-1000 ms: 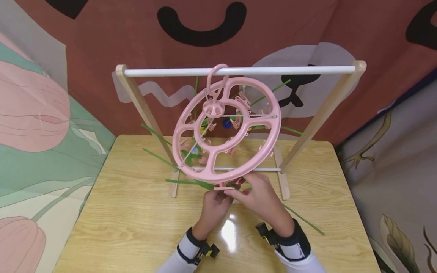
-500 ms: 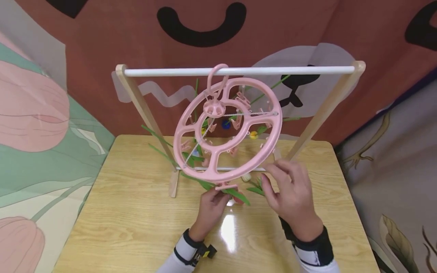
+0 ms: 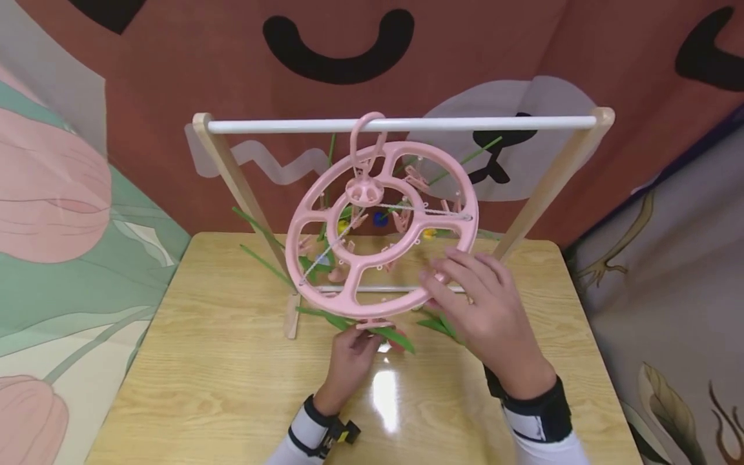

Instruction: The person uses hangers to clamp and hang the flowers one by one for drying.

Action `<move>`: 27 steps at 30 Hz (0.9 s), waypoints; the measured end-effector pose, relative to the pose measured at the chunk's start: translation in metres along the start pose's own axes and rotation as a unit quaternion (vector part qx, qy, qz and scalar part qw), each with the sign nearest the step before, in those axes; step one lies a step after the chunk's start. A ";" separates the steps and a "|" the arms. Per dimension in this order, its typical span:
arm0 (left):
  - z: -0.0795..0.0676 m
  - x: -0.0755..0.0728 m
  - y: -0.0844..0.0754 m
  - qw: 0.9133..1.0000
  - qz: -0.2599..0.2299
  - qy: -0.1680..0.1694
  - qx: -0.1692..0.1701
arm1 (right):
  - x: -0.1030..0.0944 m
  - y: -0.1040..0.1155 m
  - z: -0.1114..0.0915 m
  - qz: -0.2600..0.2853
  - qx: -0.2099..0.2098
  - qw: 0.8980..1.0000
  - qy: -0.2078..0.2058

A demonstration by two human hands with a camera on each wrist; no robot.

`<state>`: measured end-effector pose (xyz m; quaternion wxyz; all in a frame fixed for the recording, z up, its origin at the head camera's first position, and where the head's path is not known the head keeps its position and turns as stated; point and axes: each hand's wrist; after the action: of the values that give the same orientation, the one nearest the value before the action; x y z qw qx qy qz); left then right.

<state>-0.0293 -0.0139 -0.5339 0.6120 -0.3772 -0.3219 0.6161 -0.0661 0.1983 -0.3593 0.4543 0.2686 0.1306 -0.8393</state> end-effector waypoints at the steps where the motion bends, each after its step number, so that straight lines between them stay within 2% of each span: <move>1: 0.000 -0.001 0.001 1.000 -0.005 -0.001 0.003 | 0.001 0.004 0.001 0.001 -0.004 1.000 -0.011; 5: -0.003 -0.007 0.005 1.000 -0.013 -0.009 0.010 | 0.006 0.019 0.005 -0.003 -0.023 0.998 -0.061; 10: -0.006 -0.015 0.007 1.000 -0.001 -0.020 0.004 | 0.016 0.034 0.011 -0.045 -0.049 0.992 -0.105; 16: -0.006 -0.024 0.006 0.999 -0.003 -0.048 -0.011 | 0.024 0.048 0.016 -0.085 -0.066 0.988 -0.109; 23: 0.000 -0.034 0.008 0.997 0.000 -0.068 -0.021 | 0.031 0.058 0.026 -0.098 -0.040 0.990 -0.096; 27: 0.002 -0.041 0.009 0.995 0.022 -0.079 -0.052 | 0.037 0.063 0.029 -0.116 -0.022 0.989 -0.091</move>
<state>-0.0368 -0.0551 -0.5374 0.5503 -0.3654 -0.3925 0.6400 -0.0393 0.1244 -0.3548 0.3700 0.1643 0.1379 -0.9040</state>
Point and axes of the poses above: each hand's wrist, its own z-axis towards the middle knuckle, its own x-axis out of the palm, y = z × x, and after that the axes turned 4 degrees about z, right-handed
